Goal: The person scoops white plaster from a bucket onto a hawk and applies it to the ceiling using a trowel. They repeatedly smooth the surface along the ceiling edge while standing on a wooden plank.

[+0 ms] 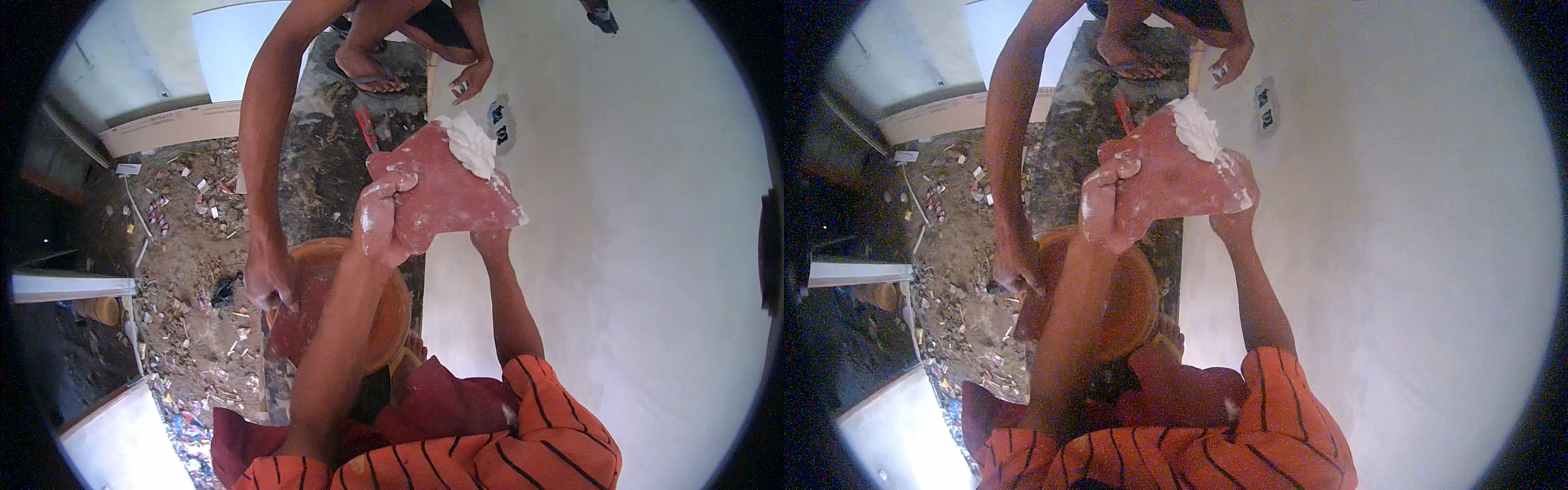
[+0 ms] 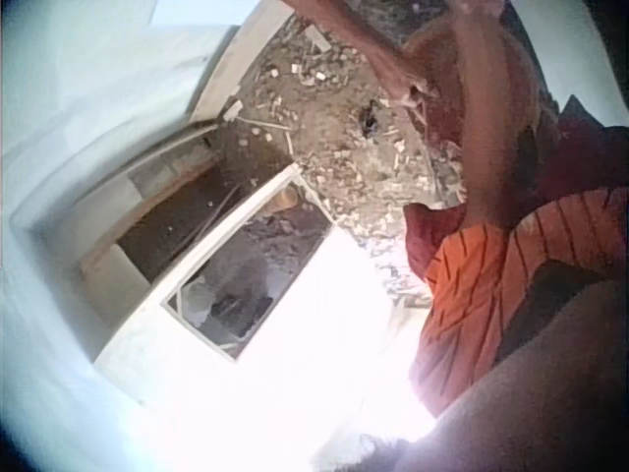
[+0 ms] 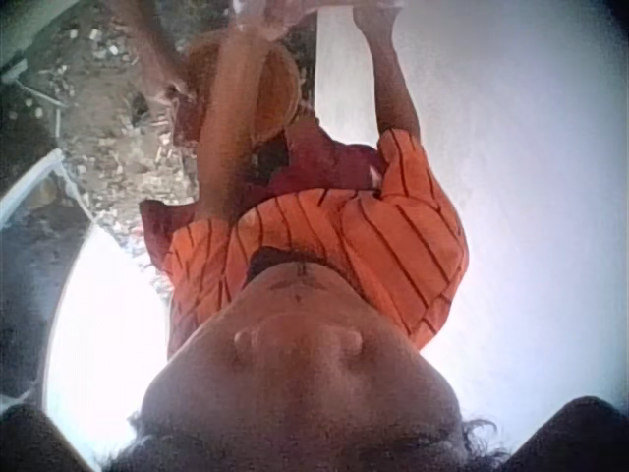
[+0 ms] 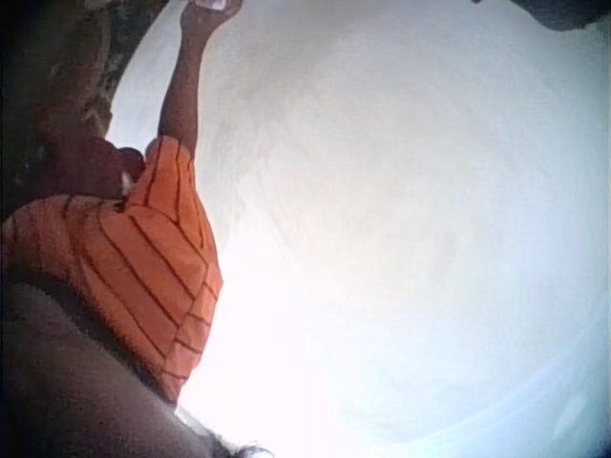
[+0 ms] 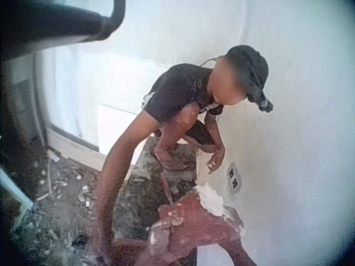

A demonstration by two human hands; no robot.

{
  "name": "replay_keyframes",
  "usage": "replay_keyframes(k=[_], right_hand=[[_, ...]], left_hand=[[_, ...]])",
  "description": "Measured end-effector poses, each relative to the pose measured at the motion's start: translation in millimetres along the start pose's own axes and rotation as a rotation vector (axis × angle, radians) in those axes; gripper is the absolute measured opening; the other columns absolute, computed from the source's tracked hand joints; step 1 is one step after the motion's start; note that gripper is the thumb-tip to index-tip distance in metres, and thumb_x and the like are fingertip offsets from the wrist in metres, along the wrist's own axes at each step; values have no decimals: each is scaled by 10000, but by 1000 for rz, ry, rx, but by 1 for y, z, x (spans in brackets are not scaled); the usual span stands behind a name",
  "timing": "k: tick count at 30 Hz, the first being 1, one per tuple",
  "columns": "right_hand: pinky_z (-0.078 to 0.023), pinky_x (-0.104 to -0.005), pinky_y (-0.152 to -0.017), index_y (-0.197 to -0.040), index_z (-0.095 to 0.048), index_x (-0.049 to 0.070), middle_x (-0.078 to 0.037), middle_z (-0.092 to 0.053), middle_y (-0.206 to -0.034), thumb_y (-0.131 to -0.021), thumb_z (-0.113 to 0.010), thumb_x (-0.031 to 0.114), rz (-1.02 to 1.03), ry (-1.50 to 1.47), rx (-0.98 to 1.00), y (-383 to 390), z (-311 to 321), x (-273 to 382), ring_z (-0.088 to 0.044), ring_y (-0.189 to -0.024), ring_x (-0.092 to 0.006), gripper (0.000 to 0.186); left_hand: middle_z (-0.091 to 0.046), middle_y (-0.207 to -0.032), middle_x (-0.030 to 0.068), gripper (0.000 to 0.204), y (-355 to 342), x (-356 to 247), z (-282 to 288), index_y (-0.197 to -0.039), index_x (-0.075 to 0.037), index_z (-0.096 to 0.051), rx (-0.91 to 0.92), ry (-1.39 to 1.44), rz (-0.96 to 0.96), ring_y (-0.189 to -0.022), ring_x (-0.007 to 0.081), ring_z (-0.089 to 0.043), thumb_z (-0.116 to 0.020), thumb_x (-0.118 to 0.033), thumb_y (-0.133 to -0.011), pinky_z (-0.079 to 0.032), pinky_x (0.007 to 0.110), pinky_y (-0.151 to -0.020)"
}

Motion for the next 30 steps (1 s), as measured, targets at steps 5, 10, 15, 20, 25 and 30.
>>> replay_keyframes(k=[5,10,15,20,25,30], right_hand=[[-448,-372,-820,-1021,-580,36,-162,-579,-1014,-761,-621,85,98,85,31,2,18,24,-561,-951,-304,268],[-456,-372,-798,-996,-595,37,-163,-583,-989,-754,-626,77,72,183,60,4,26,49,-568,-927,-313,247],[-467,-377,-770,-1005,-598,41,-174,-582,-965,-777,-603,117,96,311,98,12,33,50,-572,-909,-330,240],[-466,-367,-781,-999,-599,43,-152,-590,-972,-760,-582,44,115,326,88,26,35,44,-571,-918,-315,240],[-463,-337,-779,-1054,-591,46,-135,-592,-973,-763,-579,27,-96,205,304,58,24,6,-571,-914,-268,291],[-471,-234,-582,-1298,-381,-22,-113,-595,-946,-796,-601,83,-965,-335,588,103,-22,-71,-550,-695,-119,558]], left_hand=[[-596,-918,97,267,23,-7,-9,-1018,-9,-523,-52,-79,-64,-780,238,-612,-513,-132,-782,-519,358,-705],[-597,-933,104,271,36,-11,-13,-1024,-5,-523,-20,-31,-86,-785,244,-611,-518,-118,-778,-522,359,-708],[-593,-948,122,324,40,-17,-5,-1041,11,-515,-20,-82,-122,-804,251,-611,-544,-139,-755,-526,351,-707],[-589,-963,141,380,37,-19,5,-1058,26,-508,-23,-139,-149,-823,258,-611,-569,-160,-733,-530,343,-705],[-592,-962,129,353,61,-36,-14,-1073,26,-507,-113,-220,-350,-842,253,-607,-537,-130,-758,-517,349,-745],[-589,-1000,133,362,78,-67,-24,-1109,38,-494,-132,-328,-532,-896,259,-596,-511,-99,-774,-494,360,-811]])
Point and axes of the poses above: each hand's wrist, its own y-axis away from the middle knuckle, its own z-axis out of the back of the hand, x = y × z, the point moved 1 cm from there along -y, towards the middle knuckle
